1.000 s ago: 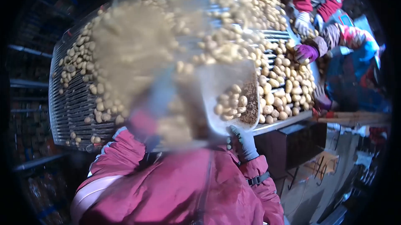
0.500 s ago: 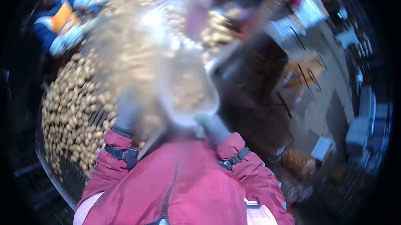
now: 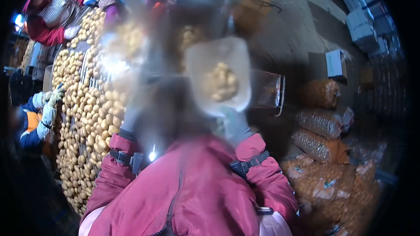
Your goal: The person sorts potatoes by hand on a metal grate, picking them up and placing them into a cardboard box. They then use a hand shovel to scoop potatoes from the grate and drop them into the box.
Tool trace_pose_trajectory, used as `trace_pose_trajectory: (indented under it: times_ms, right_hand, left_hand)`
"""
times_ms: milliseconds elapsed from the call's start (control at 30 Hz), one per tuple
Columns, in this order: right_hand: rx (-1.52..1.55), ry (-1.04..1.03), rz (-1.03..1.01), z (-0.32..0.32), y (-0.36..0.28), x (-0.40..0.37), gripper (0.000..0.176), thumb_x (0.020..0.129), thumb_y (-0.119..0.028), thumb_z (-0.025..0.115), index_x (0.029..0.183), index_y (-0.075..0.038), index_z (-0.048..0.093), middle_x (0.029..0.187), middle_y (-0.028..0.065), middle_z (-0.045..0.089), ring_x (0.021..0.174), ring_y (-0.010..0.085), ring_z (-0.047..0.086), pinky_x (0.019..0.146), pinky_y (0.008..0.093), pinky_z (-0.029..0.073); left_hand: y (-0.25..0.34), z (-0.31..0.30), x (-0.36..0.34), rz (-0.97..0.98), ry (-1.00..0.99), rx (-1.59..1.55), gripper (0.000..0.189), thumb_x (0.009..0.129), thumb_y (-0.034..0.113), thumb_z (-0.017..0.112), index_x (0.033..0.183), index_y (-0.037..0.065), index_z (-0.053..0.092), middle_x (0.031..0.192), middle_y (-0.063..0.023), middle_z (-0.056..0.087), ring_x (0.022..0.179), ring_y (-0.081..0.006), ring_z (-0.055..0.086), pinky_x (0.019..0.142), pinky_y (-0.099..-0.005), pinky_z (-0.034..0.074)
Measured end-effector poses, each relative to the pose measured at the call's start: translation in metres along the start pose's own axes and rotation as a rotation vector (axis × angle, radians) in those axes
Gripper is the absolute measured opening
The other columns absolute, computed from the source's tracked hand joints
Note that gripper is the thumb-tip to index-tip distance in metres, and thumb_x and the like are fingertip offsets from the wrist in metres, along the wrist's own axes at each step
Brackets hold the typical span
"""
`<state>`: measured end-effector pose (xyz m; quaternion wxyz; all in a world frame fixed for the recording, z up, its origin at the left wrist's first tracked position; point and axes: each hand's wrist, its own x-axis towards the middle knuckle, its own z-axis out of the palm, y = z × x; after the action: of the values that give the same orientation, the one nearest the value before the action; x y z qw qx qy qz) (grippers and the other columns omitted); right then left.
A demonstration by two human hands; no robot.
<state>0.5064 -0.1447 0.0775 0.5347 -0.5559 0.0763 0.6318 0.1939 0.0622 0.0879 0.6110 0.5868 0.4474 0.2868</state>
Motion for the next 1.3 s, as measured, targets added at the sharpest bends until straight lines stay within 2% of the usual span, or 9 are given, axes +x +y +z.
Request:
trace_pose_trajectory:
  times_ms: [200,400,467,600,800,900,967,1200,1300]
  right_hand:
    - [0.106,0.238,-0.239,-0.098,-0.007,-0.029,0.030,0.094,-0.037,0.070,0.098,-0.008,0.063,0.066,0.0090,0.062,0.046,0.0233,0.059,0.043,0.0371,0.050]
    - [0.193,0.395,-0.319,-0.148,0.014,-0.078,0.030,0.095,-0.038,0.066,0.087,-0.009,0.061,0.062,0.0083,0.058,0.043,0.0235,0.055,0.040,0.0367,0.046]
    - [0.216,0.417,-0.340,-0.155,0.026,-0.081,0.031,0.096,-0.038,0.066,0.087,-0.009,0.061,0.062,0.0082,0.058,0.043,0.0236,0.055,0.040,0.0367,0.046]
    - [0.249,0.453,-0.343,-0.159,0.035,-0.081,0.032,0.096,-0.039,0.065,0.087,-0.008,0.061,0.062,0.0083,0.057,0.042,0.0236,0.054,0.040,0.0364,0.047]
    - [0.222,0.319,-0.147,-0.125,0.026,-0.060,0.030,0.096,-0.037,0.064,0.095,-0.007,0.065,0.067,0.0073,0.061,0.046,0.0221,0.056,0.045,0.0368,0.050]
    - [0.233,0.155,-0.113,-0.118,0.025,-0.026,0.031,0.097,-0.039,0.064,0.097,-0.008,0.065,0.067,0.0071,0.061,0.048,0.0211,0.057,0.046,0.0388,0.050]
    - [0.169,0.116,-0.140,-0.097,0.012,-0.009,0.033,0.098,-0.040,0.064,0.099,-0.008,0.064,0.067,0.0069,0.061,0.049,0.0204,0.057,0.047,0.0380,0.051]
    - [-0.089,0.130,-0.222,-0.041,-0.068,0.045,0.039,0.100,-0.044,0.063,0.098,-0.005,0.067,0.073,0.0080,0.066,0.054,0.0181,0.063,0.049,0.0375,0.056]
    - [-0.084,0.131,-0.029,-0.030,-0.105,0.077,0.038,0.099,-0.047,0.066,0.100,-0.008,0.067,0.077,0.0058,0.067,0.055,0.0172,0.062,0.051,0.0354,0.056]
  left_hand:
    - [0.011,0.074,0.035,-0.230,-0.270,-0.167,0.049,0.093,0.014,0.069,0.140,0.005,0.058,0.117,0.0003,0.065,0.098,-0.0077,0.061,0.088,-0.0233,0.051]
    - [0.000,0.164,0.077,0.191,-0.545,0.227,0.050,0.092,0.011,0.072,0.140,0.003,0.057,0.120,-0.0015,0.066,0.105,-0.0090,0.060,0.095,-0.0262,0.050]
    - [-0.032,0.218,0.096,0.076,-0.627,-0.017,0.059,0.091,0.013,0.073,0.145,0.002,0.052,0.128,-0.0061,0.064,0.113,-0.0129,0.061,0.100,-0.0287,0.050]
    - [0.009,0.260,0.096,0.333,-0.523,0.606,0.088,0.083,0.042,0.078,0.154,0.005,0.041,0.153,-0.0281,0.042,0.143,-0.0413,0.043,0.118,-0.0425,0.038]
    - [-0.021,0.150,0.107,0.447,-0.173,0.790,0.068,0.087,0.033,0.077,0.146,0.008,0.053,0.150,-0.0205,0.049,0.141,-0.0377,0.046,0.118,-0.0444,0.038]
    - [-0.040,0.063,0.107,0.496,0.090,1.280,0.069,0.082,0.026,0.080,0.144,0.010,0.055,0.145,-0.0189,0.053,0.135,-0.0375,0.048,0.115,-0.0454,0.039]
    - [-0.039,0.012,0.082,0.459,0.193,1.162,0.077,0.078,0.031,0.083,0.147,0.013,0.053,0.144,-0.0203,0.052,0.135,-0.0404,0.047,0.115,-0.0497,0.036]
    - [-0.085,-0.056,0.031,0.271,0.134,1.288,0.105,0.072,0.021,0.083,0.162,0.018,0.029,0.163,-0.0160,0.033,0.149,-0.0410,0.031,0.125,-0.0517,0.024]
    - [-0.099,-0.061,0.032,0.263,0.142,1.309,0.106,0.070,0.015,0.082,0.162,0.019,0.030,0.164,-0.0149,0.032,0.150,-0.0392,0.029,0.126,-0.0503,0.023]
